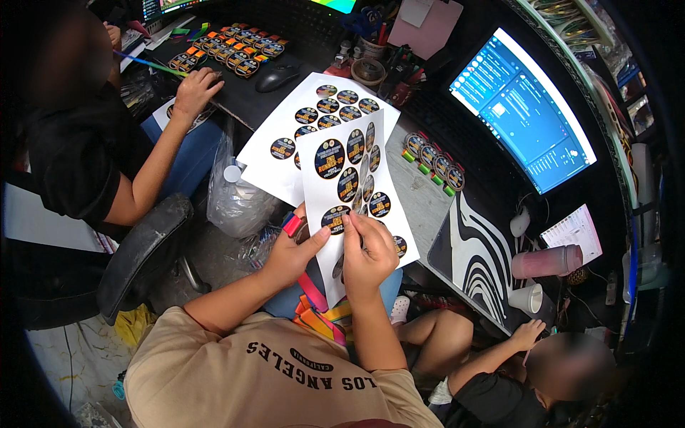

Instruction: The person peels circular stickers from a sheet and wraps colorful ribbons around small cylindrical keychain blanks. They then place the assembled keychains on the desk. The person repeats this process for multiple units.

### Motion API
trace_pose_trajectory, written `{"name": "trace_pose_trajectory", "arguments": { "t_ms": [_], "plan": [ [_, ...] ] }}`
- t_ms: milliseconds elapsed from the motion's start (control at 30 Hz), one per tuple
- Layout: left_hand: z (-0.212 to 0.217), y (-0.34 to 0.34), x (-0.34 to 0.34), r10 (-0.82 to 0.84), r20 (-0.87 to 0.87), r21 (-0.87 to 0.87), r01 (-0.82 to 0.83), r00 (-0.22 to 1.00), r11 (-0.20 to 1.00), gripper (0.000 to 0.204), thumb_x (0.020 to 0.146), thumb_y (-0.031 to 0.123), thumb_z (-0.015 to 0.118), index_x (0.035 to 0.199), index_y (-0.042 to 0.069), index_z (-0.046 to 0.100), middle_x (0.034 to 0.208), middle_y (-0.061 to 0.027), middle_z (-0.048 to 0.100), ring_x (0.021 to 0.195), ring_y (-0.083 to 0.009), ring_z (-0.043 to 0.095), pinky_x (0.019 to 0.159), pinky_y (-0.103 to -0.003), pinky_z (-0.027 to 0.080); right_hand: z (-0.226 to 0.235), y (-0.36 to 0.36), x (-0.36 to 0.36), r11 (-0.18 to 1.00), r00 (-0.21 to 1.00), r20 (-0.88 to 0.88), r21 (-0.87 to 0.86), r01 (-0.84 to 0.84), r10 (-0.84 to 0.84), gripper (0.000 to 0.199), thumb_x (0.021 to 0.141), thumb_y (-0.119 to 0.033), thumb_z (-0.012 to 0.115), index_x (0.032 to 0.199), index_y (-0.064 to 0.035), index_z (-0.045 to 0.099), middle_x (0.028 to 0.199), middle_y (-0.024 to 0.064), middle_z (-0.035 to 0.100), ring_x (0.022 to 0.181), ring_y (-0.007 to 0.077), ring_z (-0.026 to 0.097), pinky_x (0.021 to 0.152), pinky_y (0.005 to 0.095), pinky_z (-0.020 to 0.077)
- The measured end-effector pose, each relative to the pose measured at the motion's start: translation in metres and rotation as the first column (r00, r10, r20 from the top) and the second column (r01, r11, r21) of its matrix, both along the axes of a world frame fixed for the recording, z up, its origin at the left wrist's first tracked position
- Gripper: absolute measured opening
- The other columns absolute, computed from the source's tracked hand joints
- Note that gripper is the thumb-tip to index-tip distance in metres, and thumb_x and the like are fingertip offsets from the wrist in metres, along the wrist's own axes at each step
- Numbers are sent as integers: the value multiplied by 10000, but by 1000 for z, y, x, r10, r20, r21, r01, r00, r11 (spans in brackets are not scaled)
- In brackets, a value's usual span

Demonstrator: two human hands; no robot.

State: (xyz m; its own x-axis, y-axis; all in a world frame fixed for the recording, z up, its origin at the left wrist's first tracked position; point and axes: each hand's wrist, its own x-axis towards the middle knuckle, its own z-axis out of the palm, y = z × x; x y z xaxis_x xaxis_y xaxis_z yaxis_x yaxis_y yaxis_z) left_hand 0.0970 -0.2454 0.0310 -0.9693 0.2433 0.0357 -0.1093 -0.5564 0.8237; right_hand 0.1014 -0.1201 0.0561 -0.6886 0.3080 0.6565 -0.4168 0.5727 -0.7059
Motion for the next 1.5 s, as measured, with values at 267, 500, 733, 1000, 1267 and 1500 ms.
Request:
{"name": "trace_pose_trajectory", "arguments": {
  "t_ms": [267, 500, 733, 1000, 1267, 1500],
  "plan": [
    [15, 2, 2, 147, -152, -130, -168, 977, 977, 412, 962, 57, 564, 1340, -29, 426, 1203, -100, 606, 1108, -133, 569, 957, -289, 450, 15, 11, -8, 988, 992, 2, 97, -123, 124, 172, 737, -26, 764, 908, -31, 745, 905, 108, 690, 794, 238, 637, 738, 318, 489],
    [28, -4, 3, 110, -64, -106, -117, 992, 988, 450, 969, 88, 564, 1371, -42, 407, 1194, -126, 612, 1091, -144, 584, 916, -294, 484, 21, 18, -12, 976, 984, -8, 134, -174, 176, 193, 711, -36, 784, 902, -39, 757, 912, 100, 694, 793, 226, 626, 710, 314, 492],
    [50, -8, 1, -30, 175, 228, -11, 984, 974, 446, 984, 142, 554, 1380, -9, 417, 1215, -138, 596, 1071, -176, 608, 898, -319, 515, 18, 21, -7, 975, 987, -26, 165, -151, 158, 202, 699, -77, 794, 886, -24, 736, 924, 109, 700, 834, 246, 630, 770, 329, 479],
    [47, -7, 3, -23, 227, 120, -5, 974, 993, 388, 947, 90, 604, 1281, 11, 424, 1155, -127, 606, 1040, -176, 615, 884, -316, 524, 8, 12, 0, 965, 994, -101, 262, -18, 46, 188, 724, -31, 771, 905, -28, 720, 931, 108, 681, 812, 263, 616, 742, 348, 482],
    [43, -6, 0, -10, 206, 27, 4, 978, 1000, 254, 948, 69, 585, 1184, 17, 506, 1059, -86, 639, 984, -119, 611, 855, -288, 508, 9, 13, 0, 991, 993, 25, 69, -115, 114, 182, 735, -20, 752, 914, -23, 720, 886, 114, 683, 792, 255, 624, 732, 343, 482],
    [37, -9, 0, -38, 49, -137, 45, 998, 990, 317, 968, 85, 555, 1263, -10, 493, 1151, -101, 630, 1057, -132, 591, 921, -287, 474, 12, 25, -3, 984, 983, 53, 43, -176, 173, 181, 715, -26, 780, 891, -24, 740, 883, 110, 700, 805, 238, 643, 737, 318, 496]
  ]
}}
